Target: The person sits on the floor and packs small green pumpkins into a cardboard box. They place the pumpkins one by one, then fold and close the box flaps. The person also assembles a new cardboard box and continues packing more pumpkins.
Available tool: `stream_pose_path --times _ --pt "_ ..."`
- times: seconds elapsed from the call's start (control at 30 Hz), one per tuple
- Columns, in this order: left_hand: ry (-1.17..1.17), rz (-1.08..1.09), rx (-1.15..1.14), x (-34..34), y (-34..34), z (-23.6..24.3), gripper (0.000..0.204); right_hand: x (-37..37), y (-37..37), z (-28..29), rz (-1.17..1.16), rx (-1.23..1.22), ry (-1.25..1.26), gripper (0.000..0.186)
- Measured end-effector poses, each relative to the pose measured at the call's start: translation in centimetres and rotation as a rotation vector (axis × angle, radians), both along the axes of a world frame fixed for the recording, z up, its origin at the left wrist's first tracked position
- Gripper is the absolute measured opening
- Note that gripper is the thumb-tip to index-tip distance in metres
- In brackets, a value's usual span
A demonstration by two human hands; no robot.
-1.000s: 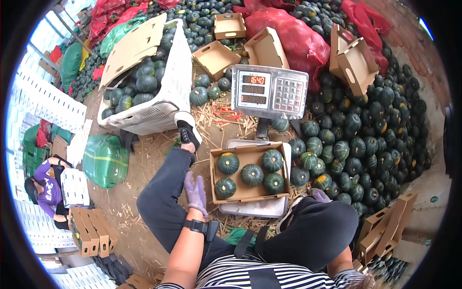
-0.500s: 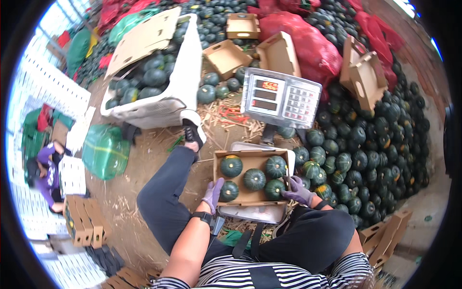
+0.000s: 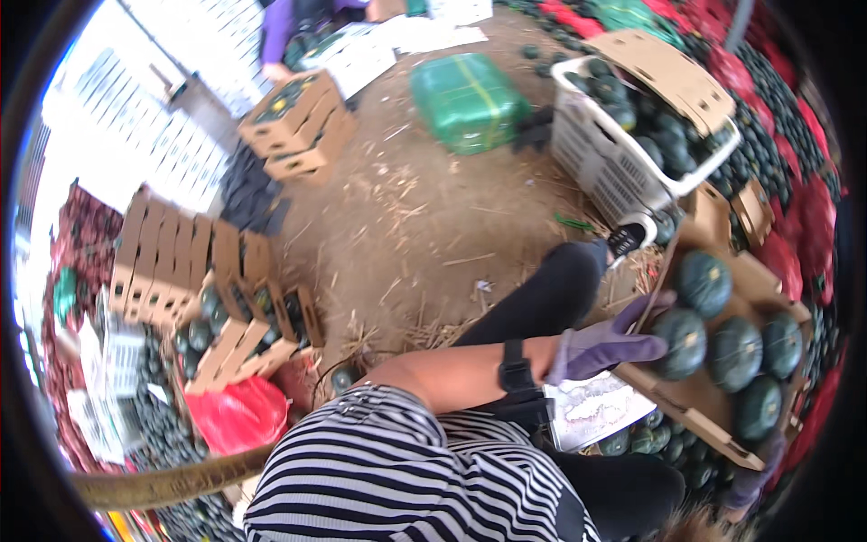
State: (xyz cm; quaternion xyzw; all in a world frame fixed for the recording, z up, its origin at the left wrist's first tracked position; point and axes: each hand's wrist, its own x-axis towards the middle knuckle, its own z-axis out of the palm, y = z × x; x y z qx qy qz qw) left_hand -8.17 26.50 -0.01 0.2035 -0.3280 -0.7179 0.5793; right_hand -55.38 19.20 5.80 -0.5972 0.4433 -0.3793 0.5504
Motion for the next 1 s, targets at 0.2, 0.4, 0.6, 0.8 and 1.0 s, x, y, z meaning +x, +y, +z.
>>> stream_pose_path --times 0.2,0.4,0.6,0.8,1.0 --pt "0.399 0.51 -0.138 9.0 4.5 6.4 0.051 14.0 -3.2 9.5 0.258 -0.176 -0.187 0.06" --pt "0.086 0.951 -0.609 22.0 15.6 9.9 0.056 24.9 -1.1 8.5 0.331 -0.057 -0.312 0.057" --pt "0.033 1.418 -0.58 29.4 24.1 7.4 0.067 33.1 2.1 8.8 0.272 0.071 -0.44 0.065" --pt "-0.497 1.653 -0.324 32.5 29.1 1.6 0.072 44.2 3.3 5.4 0.67 0.073 -0.434 0.096" --pt "0.192 0.957 -0.24 29.3 24.8 3.9 0.081 46.2 7.7 2.5 0.608 0.25 -0.505 0.072"
